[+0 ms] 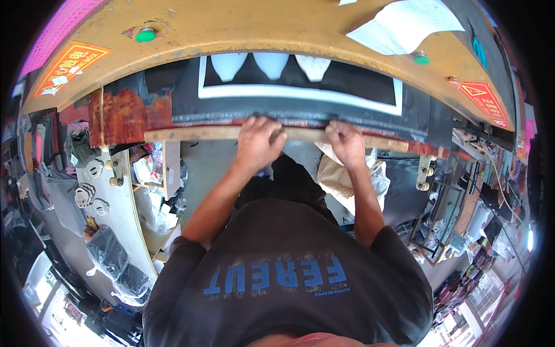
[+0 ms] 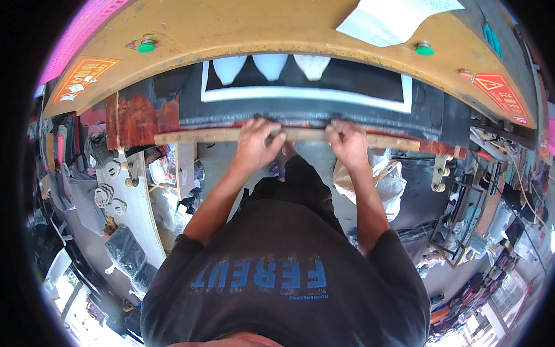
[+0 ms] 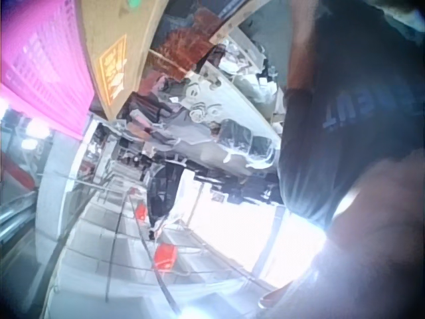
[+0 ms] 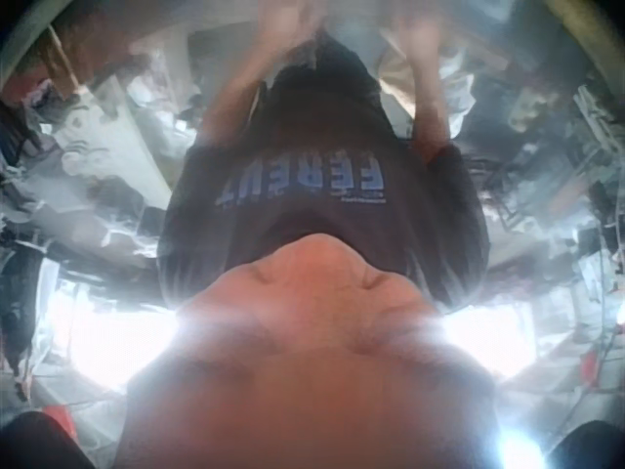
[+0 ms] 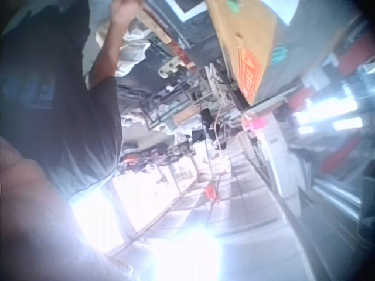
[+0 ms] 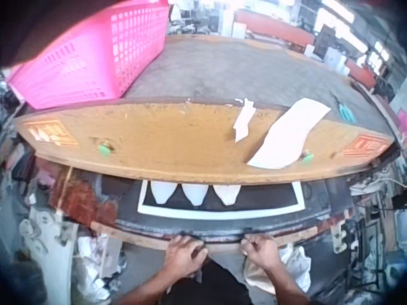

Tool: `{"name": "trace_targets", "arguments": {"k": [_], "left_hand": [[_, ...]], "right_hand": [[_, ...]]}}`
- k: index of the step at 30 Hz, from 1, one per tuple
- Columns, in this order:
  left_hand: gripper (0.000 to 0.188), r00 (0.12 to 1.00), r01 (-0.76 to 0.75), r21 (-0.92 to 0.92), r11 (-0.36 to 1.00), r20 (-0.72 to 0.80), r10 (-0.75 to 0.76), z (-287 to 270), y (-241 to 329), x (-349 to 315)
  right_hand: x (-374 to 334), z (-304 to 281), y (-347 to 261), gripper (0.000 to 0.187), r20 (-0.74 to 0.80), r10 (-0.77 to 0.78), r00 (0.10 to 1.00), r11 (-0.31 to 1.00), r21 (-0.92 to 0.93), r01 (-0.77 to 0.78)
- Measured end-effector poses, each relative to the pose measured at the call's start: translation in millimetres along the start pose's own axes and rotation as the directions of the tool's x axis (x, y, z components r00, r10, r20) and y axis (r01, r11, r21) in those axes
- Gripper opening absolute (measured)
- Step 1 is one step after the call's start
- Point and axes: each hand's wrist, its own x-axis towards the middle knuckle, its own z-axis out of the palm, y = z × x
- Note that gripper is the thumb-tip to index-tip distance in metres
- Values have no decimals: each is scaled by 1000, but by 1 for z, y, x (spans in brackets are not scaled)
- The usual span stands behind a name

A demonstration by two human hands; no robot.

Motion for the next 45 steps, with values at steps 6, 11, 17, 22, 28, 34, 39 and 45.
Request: {"name": "trace_targets", "arguments": {"k": [6, 11, 17, 22, 28, 34, 39, 45], "left_hand": [[15, 990, -129, -319, 939, 9, 139, 8, 52, -6], [9, 971, -222, -445, 868, -17, 239, 29, 40, -10], [13, 968, -242, -407, 881, -32, 251, 44, 41, -102], [20, 988, -99, -382, 919, 73, 137, 32, 68, -142], [110, 962, 36, -225, 974, 272, 27, 39, 148, -115], [22, 889, -91, -206, 974, 424, 173, 38, 129, -99], [11, 978, 26, 190, 981, 198, -65, -93, 21, -131], [33, 631, 683, -562, 467, 132, -765, -183, -79, -232]], "right_hand": [[37, -12, -63, 59, -243, -134, 961, 991, -15, 134], [35, 43, -102, 84, -57, -82, 995, 907, -419, 51], [-24, 9, -55, 80, -3, -52, 999, 927, 372, 49], [-49, -40, -5, 78, 306, 73, 949, 274, 909, -314], [-76, -35, -2, 82, 237, -19, 971, 373, 903, -213], [-82, -33, -11, 84, 294, 35, 955, 320, 902, -289], [-84, -31, -14, 88, 299, -15, 954, 257, 923, -285], [-82, -26, -13, 96, 299, 52, 953, 279, 912, -302]]}}
